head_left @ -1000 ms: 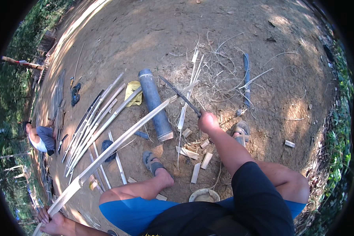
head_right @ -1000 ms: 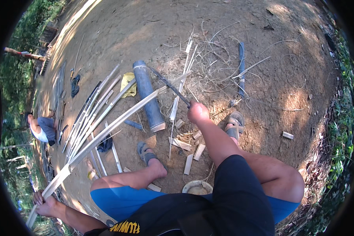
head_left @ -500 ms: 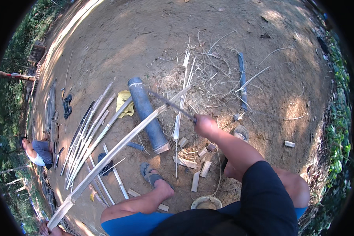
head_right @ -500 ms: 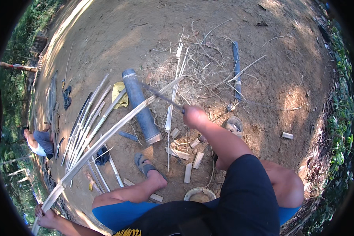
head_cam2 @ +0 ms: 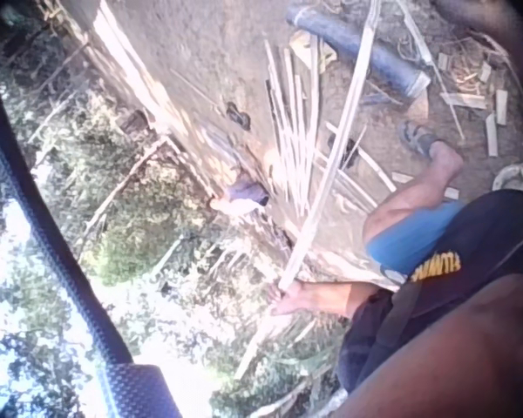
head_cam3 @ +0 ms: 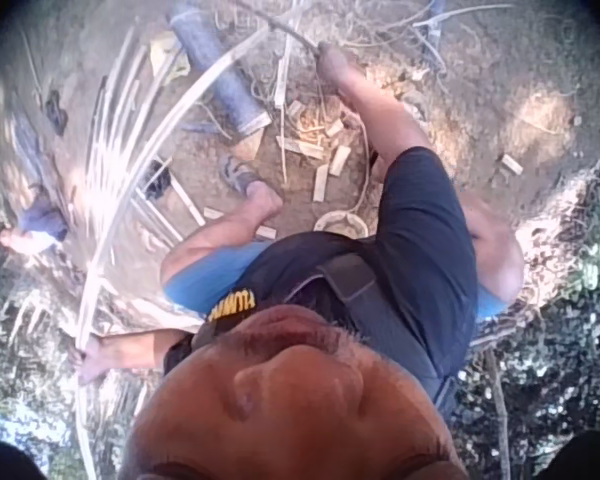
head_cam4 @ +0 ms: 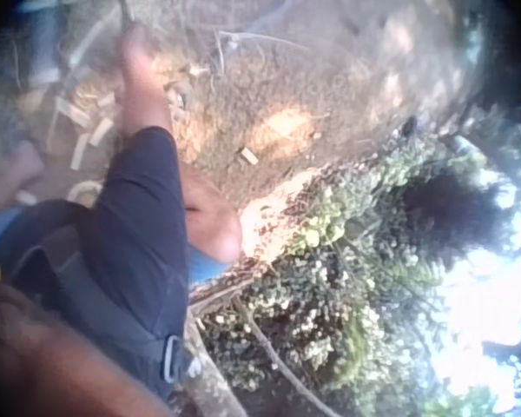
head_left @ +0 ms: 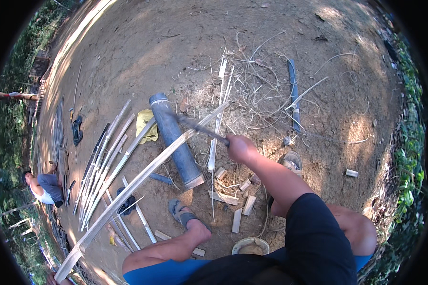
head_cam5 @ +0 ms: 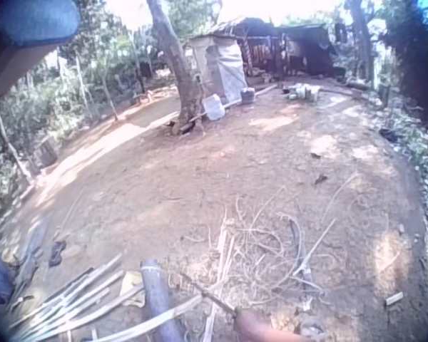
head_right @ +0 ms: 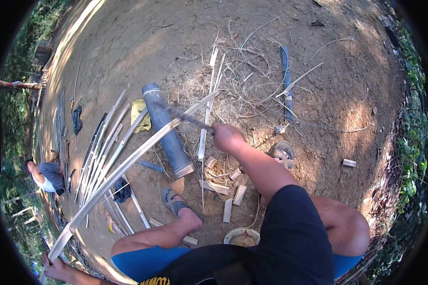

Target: The person uses a large blade to shave and thin strips of wood while sitting on the ground, handling several strips and smoothing their surfaces.

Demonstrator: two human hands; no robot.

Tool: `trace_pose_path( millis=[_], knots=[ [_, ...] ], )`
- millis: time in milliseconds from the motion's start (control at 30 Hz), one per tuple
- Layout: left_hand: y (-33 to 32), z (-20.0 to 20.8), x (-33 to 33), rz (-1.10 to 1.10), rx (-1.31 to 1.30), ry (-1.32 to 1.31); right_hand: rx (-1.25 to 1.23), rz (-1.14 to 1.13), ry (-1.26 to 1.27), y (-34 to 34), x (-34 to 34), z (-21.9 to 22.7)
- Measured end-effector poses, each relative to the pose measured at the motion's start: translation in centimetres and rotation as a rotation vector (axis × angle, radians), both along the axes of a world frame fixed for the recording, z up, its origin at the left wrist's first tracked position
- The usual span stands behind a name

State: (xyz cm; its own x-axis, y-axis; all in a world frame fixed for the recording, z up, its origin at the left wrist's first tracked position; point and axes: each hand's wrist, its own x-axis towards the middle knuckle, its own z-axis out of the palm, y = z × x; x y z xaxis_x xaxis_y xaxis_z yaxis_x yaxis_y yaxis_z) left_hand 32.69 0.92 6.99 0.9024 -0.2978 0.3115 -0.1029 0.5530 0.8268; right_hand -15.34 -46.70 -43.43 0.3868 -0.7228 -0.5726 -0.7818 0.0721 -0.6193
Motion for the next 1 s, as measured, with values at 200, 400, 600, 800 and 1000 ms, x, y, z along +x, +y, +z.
trace_pose_path(
  millis=[200, 400, 600, 800, 1000],
  knots=[
    [-8.6, -3.4, -8.1, 0.368, -0.061, -0.006, -0.091, 0.081, 0.093, -1.5, -0.9, -0.5],
    [-7.8, -3.2, -4.9, 0.455, -0.066, -0.107, -0.093, -0.134, 0.151, -3.2, -4.2, -4.2],
    [-8.7, -3.5, -7.0, 0.336, -0.153, -0.107, -0.195, -0.002, 0.111, -3.0, -3.9, -3.9],
    [-9.0, -3.6, -7.2, 0.298, -0.177, -0.110, -0.043, -0.116, 0.194, -3.2, -6.1, -4.9],
    [-9.8, -4.0, -7.5, 0.306, -0.135, -0.104, -0.040, -0.226, 0.199, -3.3, -6.5, -6.0]
  ],
)
